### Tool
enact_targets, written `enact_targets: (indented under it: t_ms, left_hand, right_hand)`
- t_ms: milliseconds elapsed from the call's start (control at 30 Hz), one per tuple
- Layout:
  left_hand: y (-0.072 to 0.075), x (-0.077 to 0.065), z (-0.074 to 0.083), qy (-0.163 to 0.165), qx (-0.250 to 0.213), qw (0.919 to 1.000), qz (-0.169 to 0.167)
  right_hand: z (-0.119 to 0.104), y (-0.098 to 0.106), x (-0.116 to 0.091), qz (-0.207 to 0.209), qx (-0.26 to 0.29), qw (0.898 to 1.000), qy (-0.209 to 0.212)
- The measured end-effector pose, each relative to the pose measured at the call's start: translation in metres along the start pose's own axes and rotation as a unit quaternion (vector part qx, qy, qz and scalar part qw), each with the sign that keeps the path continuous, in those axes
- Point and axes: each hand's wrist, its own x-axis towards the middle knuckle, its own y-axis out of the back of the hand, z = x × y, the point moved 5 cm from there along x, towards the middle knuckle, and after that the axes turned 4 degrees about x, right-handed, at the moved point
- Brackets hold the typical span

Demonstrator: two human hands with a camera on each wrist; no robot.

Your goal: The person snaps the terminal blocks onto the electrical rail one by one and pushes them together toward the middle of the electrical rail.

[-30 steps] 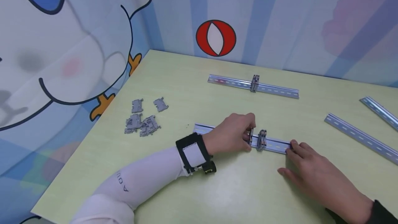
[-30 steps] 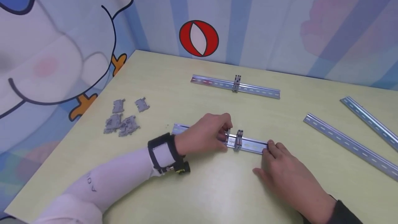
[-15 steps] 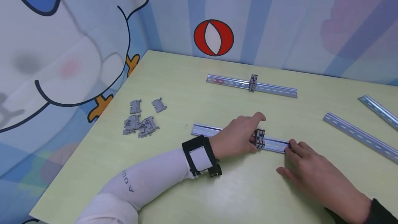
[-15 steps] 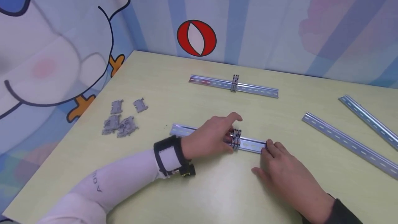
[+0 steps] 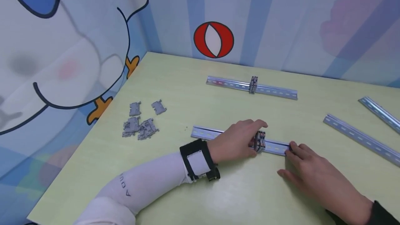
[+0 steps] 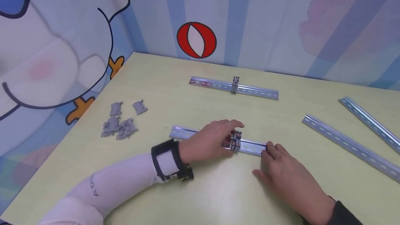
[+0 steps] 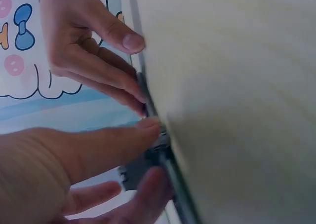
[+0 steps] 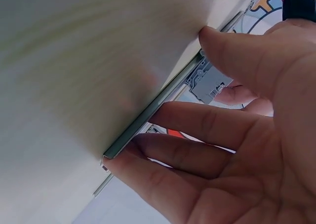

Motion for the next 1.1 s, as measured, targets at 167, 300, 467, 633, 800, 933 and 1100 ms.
enact_targets:
  t_ms: [167,300,467,633,800,933,1100]
  left_hand:
    - [0.013,-0.017,-0.012,0.011,0.072,0.9967,-0.036]
    - [0.028,-0.035,-0.034,0.044,0.111,0.9915,-0.053]
    - [0.042,-0.057,-0.069,0.109,0.143,0.9823,-0.051]
    - [0.045,-0.072,-0.093,0.138,0.122,0.9815,-0.051]
    - [0.044,-0.077,-0.104,0.137,0.075,0.9870,-0.038]
    - [0.045,-0.076,-0.109,0.134,0.024,0.9905,-0.022]
    - [0.045,-0.066,-0.115,0.118,-0.003,0.9929,0.004]
  right_hand:
    - [0.002,0.002,0.001,0.004,0.007,1.000,-0.008]
    - [0.007,0.005,0.004,0.009,0.012,1.000,0.000]
    - [0.019,0.009,0.005,0.024,0.043,0.999,0.008]
    - [0.039,0.013,0.000,0.048,0.077,0.996,-0.022]
    - [0.059,0.010,-0.004,0.047,0.087,0.994,-0.036]
    - [0.068,0.010,-0.004,0.051,0.105,0.993,-0.009]
    - [0.079,0.011,-0.003,0.046,0.122,0.991,0.009]
